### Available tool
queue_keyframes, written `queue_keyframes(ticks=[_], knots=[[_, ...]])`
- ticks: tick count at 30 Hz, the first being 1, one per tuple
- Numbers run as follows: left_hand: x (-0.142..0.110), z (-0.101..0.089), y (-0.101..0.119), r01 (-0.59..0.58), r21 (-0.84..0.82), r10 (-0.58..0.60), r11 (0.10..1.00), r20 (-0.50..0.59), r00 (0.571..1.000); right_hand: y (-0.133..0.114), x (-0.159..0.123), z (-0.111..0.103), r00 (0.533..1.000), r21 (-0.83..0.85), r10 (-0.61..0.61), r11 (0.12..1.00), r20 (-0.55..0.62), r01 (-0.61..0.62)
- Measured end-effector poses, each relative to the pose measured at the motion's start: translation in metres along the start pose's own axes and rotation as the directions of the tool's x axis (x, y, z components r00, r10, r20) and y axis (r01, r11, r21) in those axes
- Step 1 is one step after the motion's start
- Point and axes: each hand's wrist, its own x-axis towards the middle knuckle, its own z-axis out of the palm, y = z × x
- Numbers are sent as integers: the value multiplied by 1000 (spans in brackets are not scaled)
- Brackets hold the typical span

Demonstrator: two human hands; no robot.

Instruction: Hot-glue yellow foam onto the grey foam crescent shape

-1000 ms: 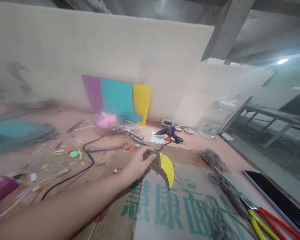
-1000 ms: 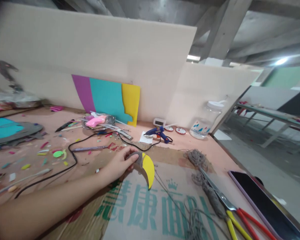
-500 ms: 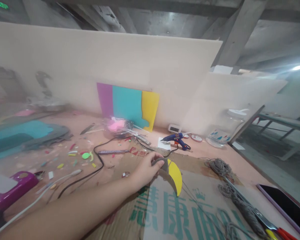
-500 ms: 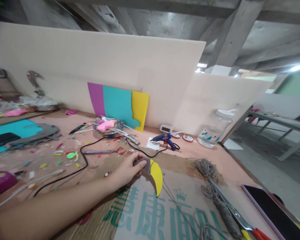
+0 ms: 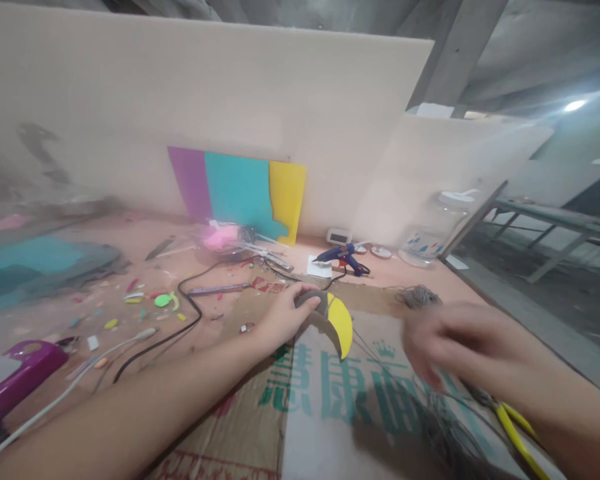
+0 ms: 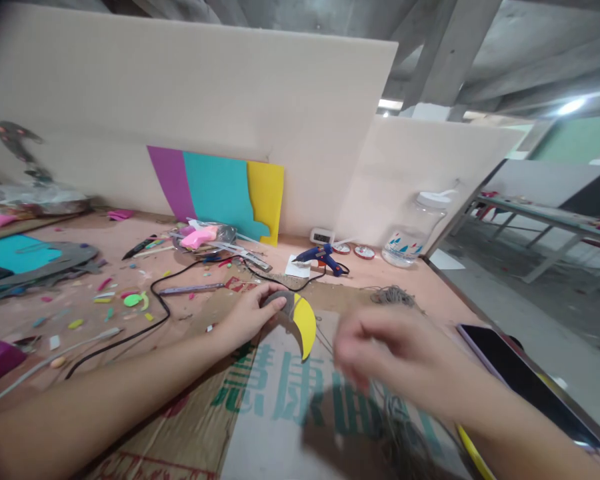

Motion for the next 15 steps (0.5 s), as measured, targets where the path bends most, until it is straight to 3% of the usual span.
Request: queue_keyframes(ticks=[2,7,15], knots=[[0,-1,2,-25,25,25,999,0,1000,12,17,7,990,157,89,982,113,-106],[1,-2,3,-46,72,47,996,-8,999,58,51,39,956,258,253,923,150,-285],[0,-4,8,-37,100,35,994,22,999,90,45,76,929,536,279,760,243,-368]])
